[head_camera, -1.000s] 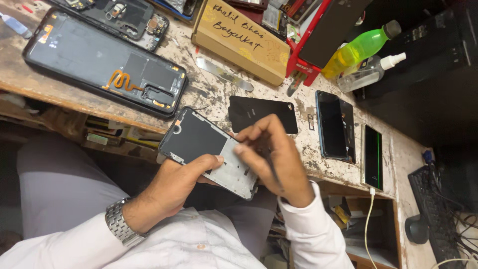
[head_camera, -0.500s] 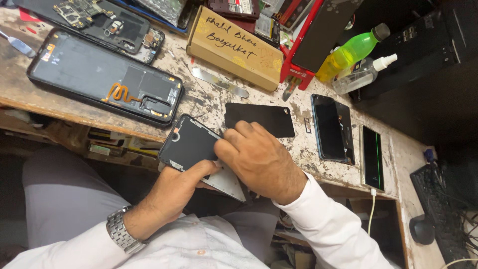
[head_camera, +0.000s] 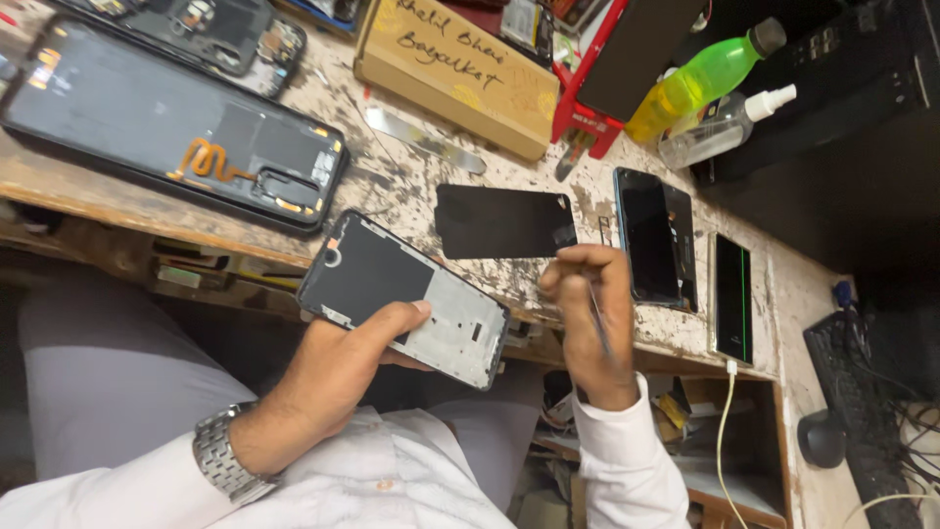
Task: The person uses a metal spudger to pry and remove a black adhesive strip from the back of a disassembled smartphone. They repeatedly scrape and lift the strip while holding the phone in their left hand.
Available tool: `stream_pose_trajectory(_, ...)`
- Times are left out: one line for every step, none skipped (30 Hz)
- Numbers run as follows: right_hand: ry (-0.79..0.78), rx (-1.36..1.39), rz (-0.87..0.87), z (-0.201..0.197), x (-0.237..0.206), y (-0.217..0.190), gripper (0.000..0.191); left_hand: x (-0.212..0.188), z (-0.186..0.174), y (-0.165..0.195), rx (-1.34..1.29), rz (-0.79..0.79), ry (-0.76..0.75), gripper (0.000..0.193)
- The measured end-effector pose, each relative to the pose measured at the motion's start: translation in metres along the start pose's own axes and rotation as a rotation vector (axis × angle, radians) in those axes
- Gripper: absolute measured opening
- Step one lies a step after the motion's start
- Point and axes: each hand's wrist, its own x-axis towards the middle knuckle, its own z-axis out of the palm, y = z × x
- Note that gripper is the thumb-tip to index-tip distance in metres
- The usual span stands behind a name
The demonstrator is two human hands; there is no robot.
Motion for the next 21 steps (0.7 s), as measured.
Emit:
stream_pose_trajectory(-0.011, -0.118, -0.066, -0.006, -0.007, 0.004, 0.019, 0.0, 0.002, 0.0, 0.012, 0.003, 0.001, 0.029)
stream_pose_trajectory(-0.024, -0.234, -0.135, -0.011, -0.014, 0.008, 0.027, 0.0, 0.004, 0.001, 0.024, 0.009, 0.001, 0.03)
stream_pose_trajectory(0.002, -0.212, -0.126, -0.014, -0.021, 0.013, 0.026, 0.0, 0.007, 0.001, 0.039, 0.016, 0.002, 0.032)
stream_pose_trajectory(0.027, -0.189, -0.118, -0.017, -0.026, 0.017, 0.026, 0.0, 0.009, 0.002, 0.05, 0.019, -0.005, 0.036)
stream_pose_trajectory(0.089, -0.03, -0.027, -0.017, -0.033, 0.022, 0.017, -0.001, 0.012, 0.002, 0.06, 0.018, -0.009, 0.041)
stream_pose_trajectory(0.151, 0.129, 0.061, -0.019, -0.039, 0.026, 0.015, -0.002, 0.015, 0.003, 0.07, 0.02, -0.016, 0.048)
stream_pose_trajectory(0.109, 0.151, 0.022, -0.023, -0.042, 0.028, 0.015, -0.002, 0.019, 0.003, 0.069, 0.023, -0.004, 0.048)
stream_pose_trajectory(0.068, 0.174, -0.019, -0.028, -0.044, 0.03, 0.017, -0.003, 0.023, 0.004, 0.069, 0.027, 0.008, 0.048)
stream_pose_trajectory(0.029, 0.196, -0.059, -0.032, -0.048, 0.03, 0.021, -0.003, 0.027, 0.003, 0.071, 0.029, 0.018, 0.047)
stream_pose_trajectory(0.026, 0.189, -0.033, -0.037, -0.051, 0.029, 0.021, -0.004, 0.031, 0.003, 0.059, 0.032, 0.025, 0.047)
stream_pose_trajectory(0.023, 0.183, -0.007, -0.04, -0.053, 0.028, 0.022, -0.004, 0.035, 0.002, 0.049, 0.035, 0.031, 0.047)
stream_pose_trajectory(0.02, 0.176, 0.019, -0.043, -0.056, 0.026, 0.023, -0.004, 0.039, 0.001, 0.038, 0.038, 0.036, 0.047)
stream_pose_trajectory(0.042, 0.1, -0.027, -0.046, -0.058, 0.024, 0.022, -0.004, 0.044, 0.0, 0.038, 0.043, 0.045, 0.047)
stream_pose_trajectory(0.064, 0.024, -0.073, -0.047, -0.059, 0.021, 0.02, -0.004, 0.048, -0.002, 0.037, 0.048, 0.053, 0.048)
stream_pose_trajectory(0.084, -0.053, -0.118, -0.049, -0.06, 0.019, 0.018, -0.003, 0.052, -0.005, 0.036, 0.054, 0.062, 0.048)
stream_pose_trajectory(0.101, -0.16, -0.147, -0.05, -0.059, 0.017, 0.017, -0.001, 0.055, -0.007, 0.038, 0.056, 0.072, 0.048)
stream_pose_trajectory(0.116, -0.265, -0.175, -0.051, -0.058, 0.015, 0.016, 0.0, 0.058, -0.01, 0.04, 0.06, 0.084, 0.048)
stream_pose_trajectory(0.13, -0.367, -0.204, -0.052, -0.056, 0.012, 0.015, 0.002, 0.061, -0.013, 0.042, 0.065, 0.099, 0.047)
stream_pose_trajectory(0.134, -0.393, -0.221, -0.051, -0.054, 0.011, 0.015, 0.004, 0.063, -0.015, 0.042, 0.069, 0.095, 0.048)
stream_pose_trajectory(0.133, -0.418, -0.233, -0.05, -0.053, 0.009, 0.014, 0.005, 0.064, -0.017, 0.039, 0.071, 0.096, 0.048)
stream_pose_trajectory(0.137, -0.445, -0.247, -0.048, -0.052, 0.007, 0.014, 0.006, 0.066, -0.019, 0.038, 0.072, 0.093, 0.049)
